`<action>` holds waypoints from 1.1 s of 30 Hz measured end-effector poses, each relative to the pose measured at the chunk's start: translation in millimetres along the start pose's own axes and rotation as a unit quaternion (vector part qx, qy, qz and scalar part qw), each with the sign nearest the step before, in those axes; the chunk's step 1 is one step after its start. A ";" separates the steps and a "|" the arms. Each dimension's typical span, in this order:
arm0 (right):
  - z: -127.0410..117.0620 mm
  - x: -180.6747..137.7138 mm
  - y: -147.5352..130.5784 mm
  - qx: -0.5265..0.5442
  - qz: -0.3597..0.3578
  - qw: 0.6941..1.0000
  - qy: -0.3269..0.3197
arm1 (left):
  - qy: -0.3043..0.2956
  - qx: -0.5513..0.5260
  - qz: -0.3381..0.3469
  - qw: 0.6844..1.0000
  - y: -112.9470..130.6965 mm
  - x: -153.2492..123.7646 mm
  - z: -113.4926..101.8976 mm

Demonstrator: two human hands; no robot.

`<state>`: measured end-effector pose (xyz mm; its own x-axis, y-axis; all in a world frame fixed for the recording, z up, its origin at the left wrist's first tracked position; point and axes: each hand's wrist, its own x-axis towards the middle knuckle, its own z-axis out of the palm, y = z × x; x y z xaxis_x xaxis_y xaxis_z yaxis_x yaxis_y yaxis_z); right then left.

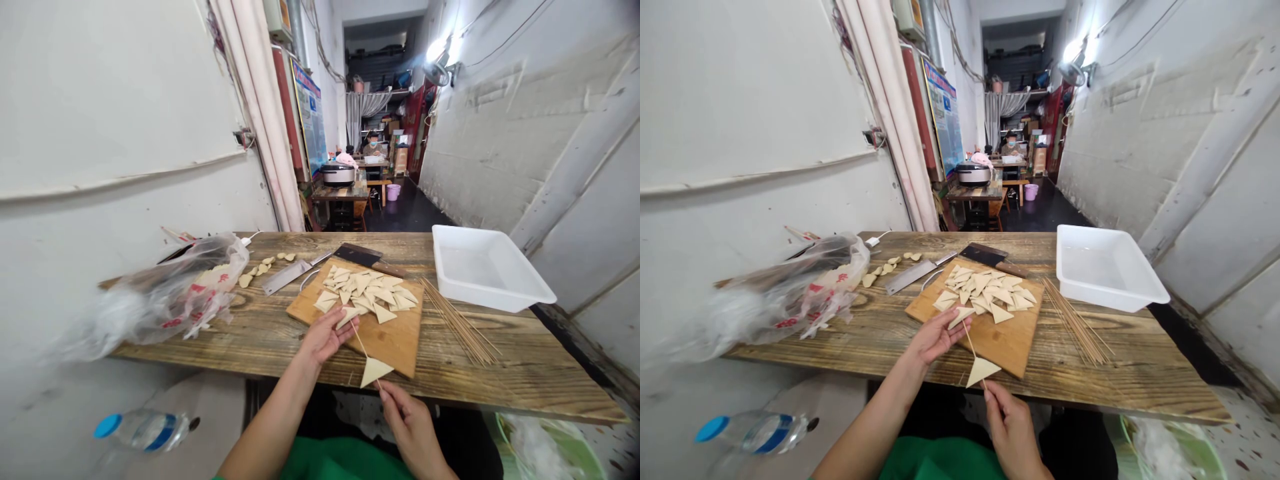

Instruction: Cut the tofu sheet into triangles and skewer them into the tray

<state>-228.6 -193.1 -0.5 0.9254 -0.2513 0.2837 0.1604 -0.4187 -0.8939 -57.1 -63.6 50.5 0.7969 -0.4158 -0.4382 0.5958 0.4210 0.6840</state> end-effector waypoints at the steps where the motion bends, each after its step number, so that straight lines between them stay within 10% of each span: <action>1: 0.0 -0.1 0.1 0.001 -0.001 1.000 0.001 | -0.001 0.000 0.000 1.000 -0.1 -0.4 0.2; 33: 8.4 0.5 4.9 -0.004 -0.019 0.999 0.043 | -0.009 0.016 0.019 1.000 -7.4 -11.6 15.1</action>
<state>-224.5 -187.9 -7.6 0.8857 -0.3093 0.3461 0.1916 -0.4356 -0.8795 -72.2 -74.0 59.3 0.8171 -0.4149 -0.4003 0.5609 0.4113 0.7185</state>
